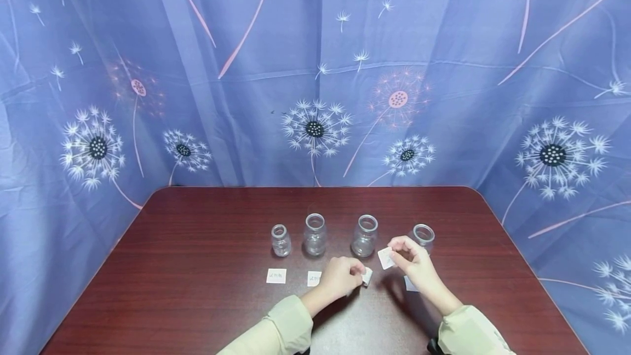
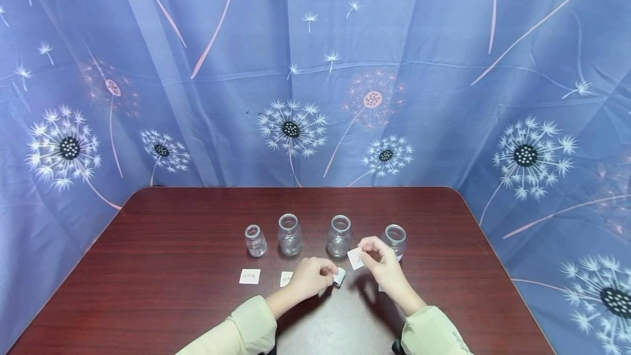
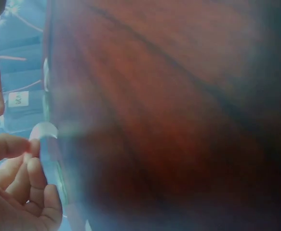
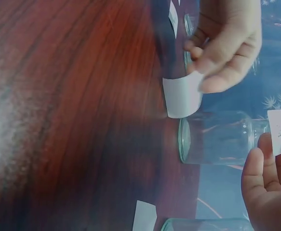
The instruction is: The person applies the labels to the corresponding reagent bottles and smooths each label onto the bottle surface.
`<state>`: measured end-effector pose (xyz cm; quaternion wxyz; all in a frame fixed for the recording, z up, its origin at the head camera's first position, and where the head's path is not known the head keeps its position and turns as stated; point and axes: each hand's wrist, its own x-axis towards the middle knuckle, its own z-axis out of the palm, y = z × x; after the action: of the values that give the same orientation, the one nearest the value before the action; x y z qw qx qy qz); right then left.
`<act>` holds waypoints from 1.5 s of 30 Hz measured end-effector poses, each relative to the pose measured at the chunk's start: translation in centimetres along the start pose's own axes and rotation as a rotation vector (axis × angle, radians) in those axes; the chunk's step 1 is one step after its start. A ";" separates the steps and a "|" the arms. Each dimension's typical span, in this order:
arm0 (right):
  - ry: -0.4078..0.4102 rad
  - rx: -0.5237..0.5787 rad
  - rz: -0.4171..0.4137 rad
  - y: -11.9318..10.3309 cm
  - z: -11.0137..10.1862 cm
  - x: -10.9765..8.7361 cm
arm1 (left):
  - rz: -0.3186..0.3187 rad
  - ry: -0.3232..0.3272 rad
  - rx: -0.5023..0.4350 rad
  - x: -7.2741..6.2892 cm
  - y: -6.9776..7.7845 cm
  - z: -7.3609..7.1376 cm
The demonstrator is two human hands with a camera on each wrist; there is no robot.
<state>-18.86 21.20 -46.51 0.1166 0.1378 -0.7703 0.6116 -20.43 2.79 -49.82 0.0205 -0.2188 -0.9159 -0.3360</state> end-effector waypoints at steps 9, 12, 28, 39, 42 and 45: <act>-0.023 0.014 -0.004 0.3 0.2 -0.2 | -0.055 -0.040 0.133 -0.6 -0.2 -0.2; -0.032 0.022 -0.003 0.3 0.3 -0.3 | -0.067 -0.036 0.151 -0.8 -0.4 -0.4; -0.107 0.042 -0.044 1.0 0.5 -0.2 | -0.043 -0.080 0.221 -1.1 0.0 -0.5; -0.208 -0.020 -0.074 1.0 0.7 -0.3 | 0.156 0.127 -0.123 0.7 0.9 -1.5; -0.244 -0.042 -0.085 0.9 0.8 -0.4 | 0.169 0.100 -0.205 0.8 1.2 -1.4; -0.265 -0.069 -0.100 0.7 0.9 -0.5 | 0.151 0.053 -0.257 0.9 1.4 -1.3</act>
<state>-18.65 20.54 -47.57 0.0490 0.2514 -0.7917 0.5547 -20.78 3.25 -47.84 0.0418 -0.2790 -0.8455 -0.4534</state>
